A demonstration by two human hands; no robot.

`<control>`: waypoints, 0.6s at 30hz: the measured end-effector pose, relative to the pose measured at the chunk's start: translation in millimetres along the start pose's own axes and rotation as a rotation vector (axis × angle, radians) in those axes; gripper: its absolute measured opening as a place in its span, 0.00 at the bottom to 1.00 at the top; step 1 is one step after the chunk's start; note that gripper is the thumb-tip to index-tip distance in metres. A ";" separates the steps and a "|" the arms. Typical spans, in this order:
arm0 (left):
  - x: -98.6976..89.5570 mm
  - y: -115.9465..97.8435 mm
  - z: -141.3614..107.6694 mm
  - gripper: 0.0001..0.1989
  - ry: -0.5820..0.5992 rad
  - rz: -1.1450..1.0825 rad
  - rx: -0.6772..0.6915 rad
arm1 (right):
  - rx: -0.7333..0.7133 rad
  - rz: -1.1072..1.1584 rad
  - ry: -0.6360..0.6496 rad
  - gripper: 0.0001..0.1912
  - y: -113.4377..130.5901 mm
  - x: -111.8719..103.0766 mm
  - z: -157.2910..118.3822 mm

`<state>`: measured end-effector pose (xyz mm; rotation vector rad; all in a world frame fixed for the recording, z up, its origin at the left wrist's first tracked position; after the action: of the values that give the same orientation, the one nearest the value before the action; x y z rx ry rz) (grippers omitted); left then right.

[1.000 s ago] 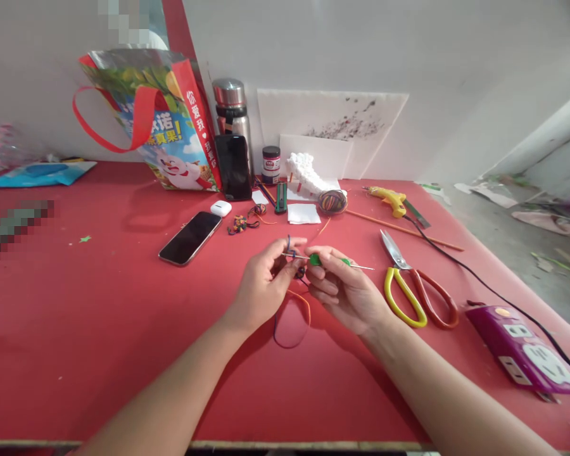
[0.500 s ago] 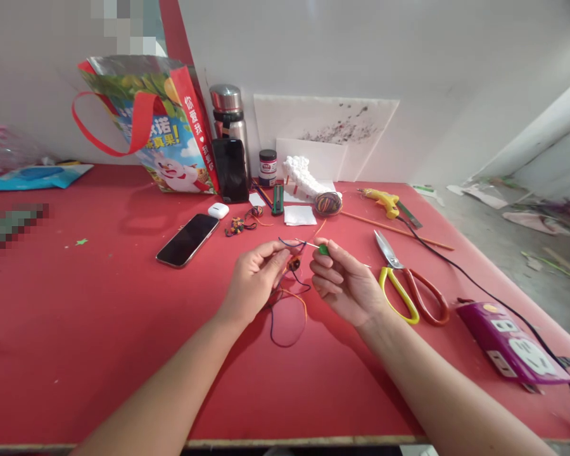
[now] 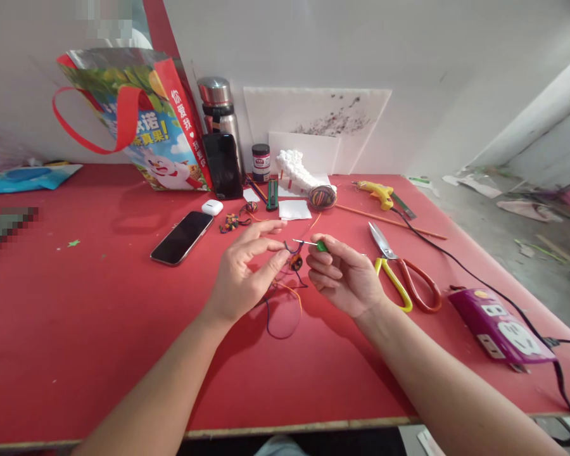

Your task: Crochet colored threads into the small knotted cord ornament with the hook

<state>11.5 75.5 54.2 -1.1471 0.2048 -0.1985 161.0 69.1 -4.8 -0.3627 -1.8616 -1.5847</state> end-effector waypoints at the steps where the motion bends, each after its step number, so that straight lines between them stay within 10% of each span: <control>1: 5.5 -0.1 -2.5 0.04 0.032 -0.048 -0.006 | 0.006 0.010 0.001 0.07 -0.7 0.8 -0.3; 4: 5.6 -0.1 -6.2 0.07 -0.025 -0.151 0.028 | 0.024 0.046 0.002 0.09 -2.2 2.1 -0.8; 11: -56.3 27.4 -3.3 0.08 -0.618 -0.486 0.006 | 0.020 0.060 -0.004 0.05 -1.5 -1.8 -0.1; 18: 4.7 27.9 2.2 0.08 -0.025 -0.339 -0.190 | 0.032 0.063 -0.015 0.07 -2.7 0.0 -0.4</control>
<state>18.1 87.3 29.2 -1.3695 0.0041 -0.4719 159.5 68.2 -6.8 -0.4161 -1.8658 -1.5123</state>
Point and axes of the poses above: each hand's wrist, its own z-axis towards the middle knuckle, its own x-axis out of the palm, y = z × x, the point moved 9 cm from there along z, towards the middle knuckle, and after that the axes turned 13 degrees about -z, right-handed, at the moved point
